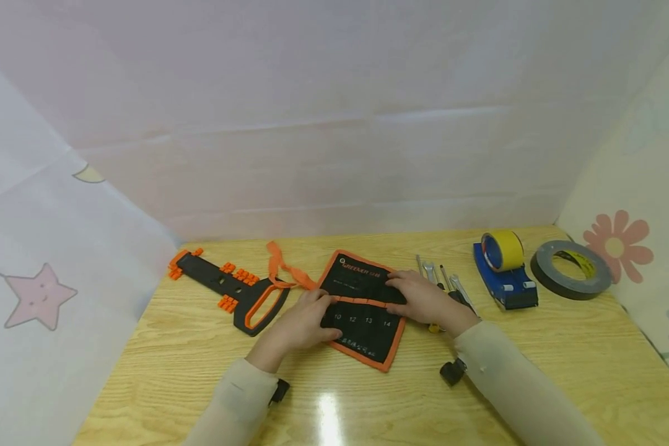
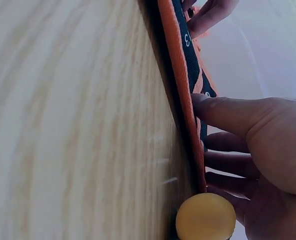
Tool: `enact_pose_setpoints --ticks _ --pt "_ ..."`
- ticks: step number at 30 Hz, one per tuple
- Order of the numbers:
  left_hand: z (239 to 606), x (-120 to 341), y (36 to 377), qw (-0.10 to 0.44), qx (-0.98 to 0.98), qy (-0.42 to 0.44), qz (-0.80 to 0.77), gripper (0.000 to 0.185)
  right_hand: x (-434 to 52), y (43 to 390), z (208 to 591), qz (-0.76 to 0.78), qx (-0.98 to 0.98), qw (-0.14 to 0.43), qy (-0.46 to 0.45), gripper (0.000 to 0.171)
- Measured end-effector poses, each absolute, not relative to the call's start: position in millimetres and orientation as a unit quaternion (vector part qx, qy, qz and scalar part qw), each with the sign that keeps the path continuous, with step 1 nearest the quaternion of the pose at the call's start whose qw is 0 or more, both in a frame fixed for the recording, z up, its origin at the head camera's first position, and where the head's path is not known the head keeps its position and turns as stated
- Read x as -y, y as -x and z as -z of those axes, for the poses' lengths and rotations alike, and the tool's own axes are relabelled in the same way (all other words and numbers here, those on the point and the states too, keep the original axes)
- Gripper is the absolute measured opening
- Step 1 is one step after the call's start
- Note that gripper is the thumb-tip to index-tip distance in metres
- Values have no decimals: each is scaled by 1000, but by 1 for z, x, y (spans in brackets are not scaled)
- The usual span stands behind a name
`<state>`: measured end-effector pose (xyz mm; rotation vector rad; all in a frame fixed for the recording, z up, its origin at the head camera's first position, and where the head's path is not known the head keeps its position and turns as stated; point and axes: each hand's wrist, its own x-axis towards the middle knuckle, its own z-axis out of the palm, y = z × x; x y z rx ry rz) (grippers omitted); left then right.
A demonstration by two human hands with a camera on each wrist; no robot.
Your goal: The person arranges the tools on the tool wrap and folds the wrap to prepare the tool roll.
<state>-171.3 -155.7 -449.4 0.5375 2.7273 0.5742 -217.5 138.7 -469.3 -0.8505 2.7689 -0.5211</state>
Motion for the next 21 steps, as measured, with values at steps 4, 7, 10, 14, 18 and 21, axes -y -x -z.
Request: enact_pose_setpoints --ticks 4,7,10,14,18,21 --pt "452 156 176 147 -954 -188 -183 74 -140 213 468 175 -937 95 287 58" --pt "453 156 179 145 -955 -188 -177 75 -141 209 467 177 -937 94 285 56" --pt "454 156 182 148 -955 -188 -174 76 -140 205 466 173 -939 86 283 55" --pt "453 156 186 159 -954 -187 -171 74 -139 199 464 165 -942 75 283 54" --pt "452 155 191 168 -953 -188 -166 74 -138 195 463 157 -945 74 277 53" --pt "452 154 194 171 -952 -192 -166 75 -137 193 464 154 -948 76 269 52"
